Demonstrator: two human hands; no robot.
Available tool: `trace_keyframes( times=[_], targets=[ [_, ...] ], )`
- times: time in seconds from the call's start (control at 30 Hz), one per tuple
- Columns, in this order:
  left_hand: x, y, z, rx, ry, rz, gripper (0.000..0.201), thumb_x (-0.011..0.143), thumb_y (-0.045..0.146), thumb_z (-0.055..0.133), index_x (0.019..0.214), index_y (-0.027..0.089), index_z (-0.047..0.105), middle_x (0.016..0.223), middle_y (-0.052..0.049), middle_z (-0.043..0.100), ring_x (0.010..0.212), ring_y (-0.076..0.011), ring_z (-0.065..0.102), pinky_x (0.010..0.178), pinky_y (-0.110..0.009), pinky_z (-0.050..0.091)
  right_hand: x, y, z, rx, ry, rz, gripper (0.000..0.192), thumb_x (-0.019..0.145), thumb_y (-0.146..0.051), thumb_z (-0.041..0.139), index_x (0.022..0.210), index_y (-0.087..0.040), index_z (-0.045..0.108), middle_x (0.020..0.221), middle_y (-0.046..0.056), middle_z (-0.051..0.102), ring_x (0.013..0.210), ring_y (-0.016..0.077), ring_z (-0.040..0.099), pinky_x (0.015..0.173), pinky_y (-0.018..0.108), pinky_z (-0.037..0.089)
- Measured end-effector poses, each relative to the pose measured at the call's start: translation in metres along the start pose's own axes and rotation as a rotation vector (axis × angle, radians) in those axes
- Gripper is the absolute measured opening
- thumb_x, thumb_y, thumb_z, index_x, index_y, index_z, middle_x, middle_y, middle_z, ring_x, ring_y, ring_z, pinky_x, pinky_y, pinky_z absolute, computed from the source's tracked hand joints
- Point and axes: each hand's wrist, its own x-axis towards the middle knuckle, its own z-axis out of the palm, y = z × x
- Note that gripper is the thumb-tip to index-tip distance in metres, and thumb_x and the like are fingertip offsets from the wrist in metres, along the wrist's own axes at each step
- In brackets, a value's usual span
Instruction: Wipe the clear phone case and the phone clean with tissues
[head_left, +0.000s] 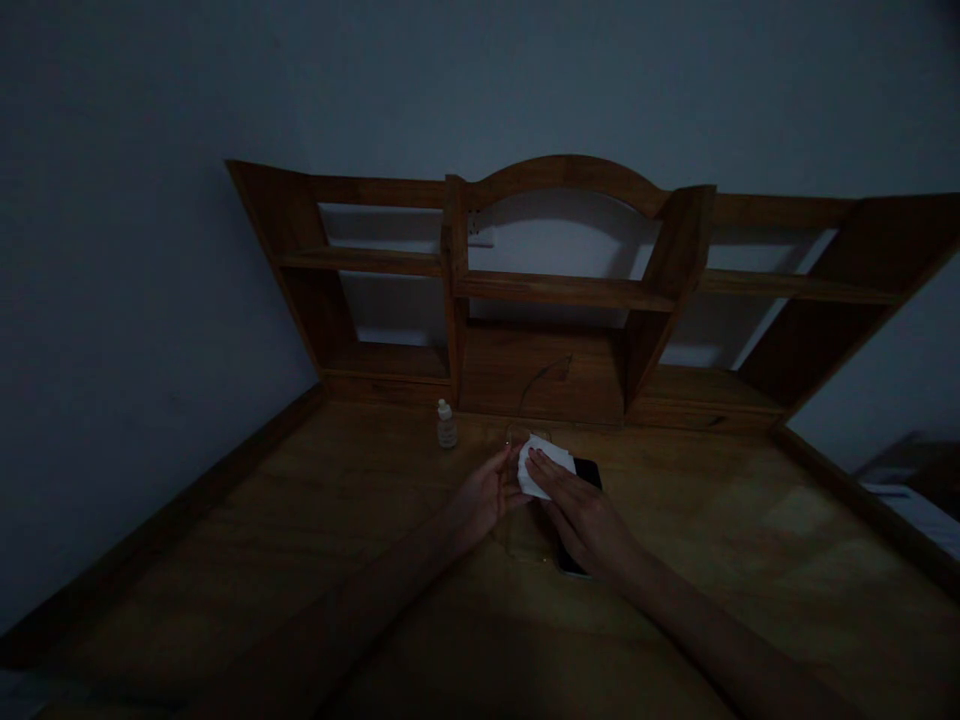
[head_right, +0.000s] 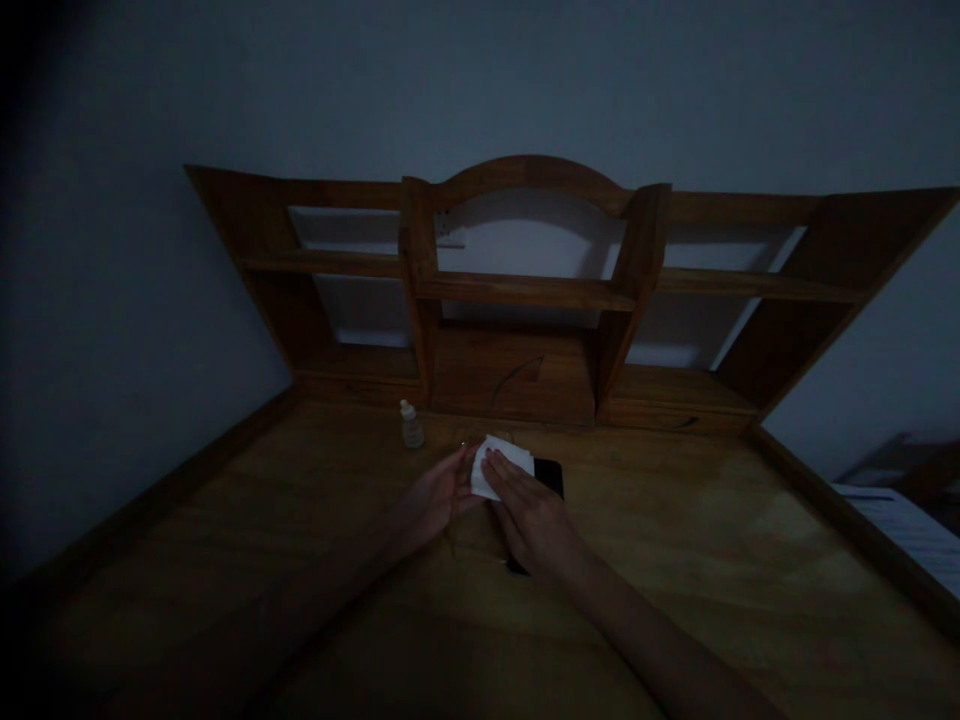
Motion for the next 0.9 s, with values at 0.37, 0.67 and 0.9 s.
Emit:
trace_keyframes(
  times=[0.37, 0.67, 0.9],
  targets=[
    [-0.005, 0.003, 0.012, -0.084, 0.035, 0.004, 0.03, 0.097, 0.031, 0.049, 0.116, 0.013, 0.064, 0.105, -0.009, 0.071, 0.088, -0.0156, 0.068, 0.085, -0.03, 0.054, 0.002, -0.007, -0.002, -0.001, -0.005, -0.016, 0.062, 0.1, -0.016, 0.036, 0.157, -0.024, 0.011, 0.161, 0.005, 0.022, 0.148, 0.023, 0.024, 0.118, 0.049, 0.034],
    [-0.001, -0.005, 0.008, -0.069, 0.061, 0.02, 0.028, 0.096, 0.028, 0.046, 0.11, 0.012, 0.064, 0.104, -0.011, 0.07, 0.087, -0.0165, 0.067, 0.082, -0.029, 0.053, 0.003, -0.008, -0.002, -0.003, -0.032, -0.07, 0.06, 0.1, -0.015, 0.036, 0.156, -0.025, 0.016, 0.161, 0.004, 0.023, 0.148, 0.0226, 0.023, 0.119, 0.049, 0.033],
    [-0.001, -0.005, 0.011, -0.098, 0.031, 0.038, 0.027, 0.097, 0.025, 0.042, 0.103, 0.013, 0.066, 0.1, -0.007, 0.071, 0.087, -0.0155, 0.066, 0.084, -0.027, 0.052, 0.004, -0.009, -0.003, -0.024, -0.05, -0.073, 0.061, 0.099, -0.013, 0.036, 0.156, -0.023, 0.017, 0.161, 0.006, 0.022, 0.148, 0.0229, 0.023, 0.119, 0.049, 0.032]
  ],
)
